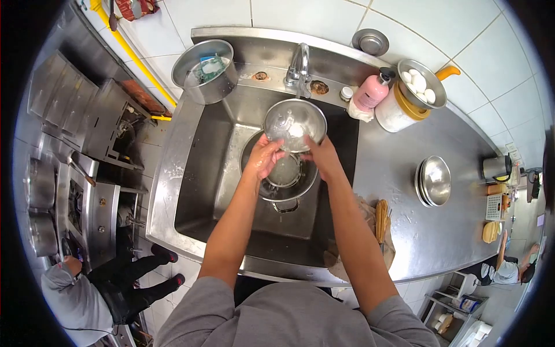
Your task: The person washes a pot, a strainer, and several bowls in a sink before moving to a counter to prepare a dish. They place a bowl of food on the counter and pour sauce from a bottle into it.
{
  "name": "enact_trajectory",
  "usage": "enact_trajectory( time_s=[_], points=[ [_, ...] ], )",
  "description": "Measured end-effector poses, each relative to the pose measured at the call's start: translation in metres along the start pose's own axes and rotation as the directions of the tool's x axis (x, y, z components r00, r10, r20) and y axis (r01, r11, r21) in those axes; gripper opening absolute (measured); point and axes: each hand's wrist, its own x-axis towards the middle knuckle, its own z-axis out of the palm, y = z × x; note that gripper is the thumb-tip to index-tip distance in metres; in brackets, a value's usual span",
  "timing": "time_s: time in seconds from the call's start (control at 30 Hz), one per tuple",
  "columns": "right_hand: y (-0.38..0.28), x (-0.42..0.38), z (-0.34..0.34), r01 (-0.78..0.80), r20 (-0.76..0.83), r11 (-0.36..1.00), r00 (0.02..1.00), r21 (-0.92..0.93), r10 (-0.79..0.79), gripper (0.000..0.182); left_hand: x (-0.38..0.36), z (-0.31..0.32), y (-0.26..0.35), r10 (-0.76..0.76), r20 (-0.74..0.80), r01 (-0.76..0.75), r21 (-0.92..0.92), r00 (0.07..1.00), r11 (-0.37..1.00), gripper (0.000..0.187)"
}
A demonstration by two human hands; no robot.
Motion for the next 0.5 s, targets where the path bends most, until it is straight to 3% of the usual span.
enact_trajectory(
  time_s=[0.07,0.1,0.17,0.2,0.23,0.27,0.33,0.37,0.4,0.43,0.47,0.5],
  points=[
    [0.01,0.029,0.008,-0.08,-0.035,0.884,0.993,0.46,0.109,0.043,-0.002,-0.005,0.002,0.024,0.031,-0.023,-0.045,0.999,0.999,0.035],
    [0.011,0.037,0.013,-0.036,-0.069,0.848,0.994,0.529,0.085,0.031,0.002,-0.017,-0.004,0.026,0.022,-0.025,-0.046,0.999,0.999,0.035],
    [0.013,0.051,0.018,-0.033,-0.079,0.786,0.991,0.618,0.104,0.03,0.013,-0.043,-0.025,-0.151,-0.22,0.135,-0.086,0.964,0.987,0.054],
    [0.016,0.057,0.02,-0.018,-0.097,0.714,0.988,0.7,0.12,0.03,0.018,-0.053,-0.039,-0.151,-0.221,0.134,-0.091,0.964,0.987,0.054],
    [0.027,0.063,0.024,0.077,-0.085,0.61,0.996,0.788,-0.017,0.032,0.021,-0.062,-0.055,-0.173,-0.407,0.247,0.135,0.897,0.96,0.06],
    [0.035,0.073,0.028,0.082,-0.089,0.614,0.996,0.785,-0.019,0.032,0.025,-0.07,-0.074,-0.141,-0.576,0.385,0.327,0.805,0.863,0.066],
    [0.044,0.09,0.033,-0.026,-0.013,0.443,0.996,0.896,0.085,0.035,0.035,-0.096,-0.12,0.016,-0.672,0.496,0.562,0.74,0.662,0.073],
    [0.019,0.062,0.038,-0.041,0.0,0.418,0.995,0.908,0.096,0.045,0.037,-0.109,-0.14,0.009,-0.667,0.497,0.564,0.745,0.659,0.073],
    [0.034,0.074,0.039,-0.033,-0.01,0.416,0.995,0.909,0.101,0.045,0.038,-0.122,-0.156,-0.033,-0.654,0.553,0.611,0.756,0.567,0.072],
    [0.064,0.098,0.037,-0.184,0.243,0.409,0.965,0.894,-0.097,0.05,0.041,-0.127,-0.163,-0.072,-0.643,0.596,0.655,0.763,0.466,0.071],
    [0.078,0.113,0.036,-0.321,0.468,0.434,0.836,0.842,-0.288,0.054,0.039,-0.112,-0.152,-0.075,-0.636,0.593,0.661,0.768,0.459,0.071],
    [0.067,0.111,0.038,-0.311,0.457,0.431,0.841,0.847,-0.29,0.054,0.032,-0.087,-0.132,-0.009,-0.667,0.645,0.717,0.745,0.265,0.065]
  ],
)
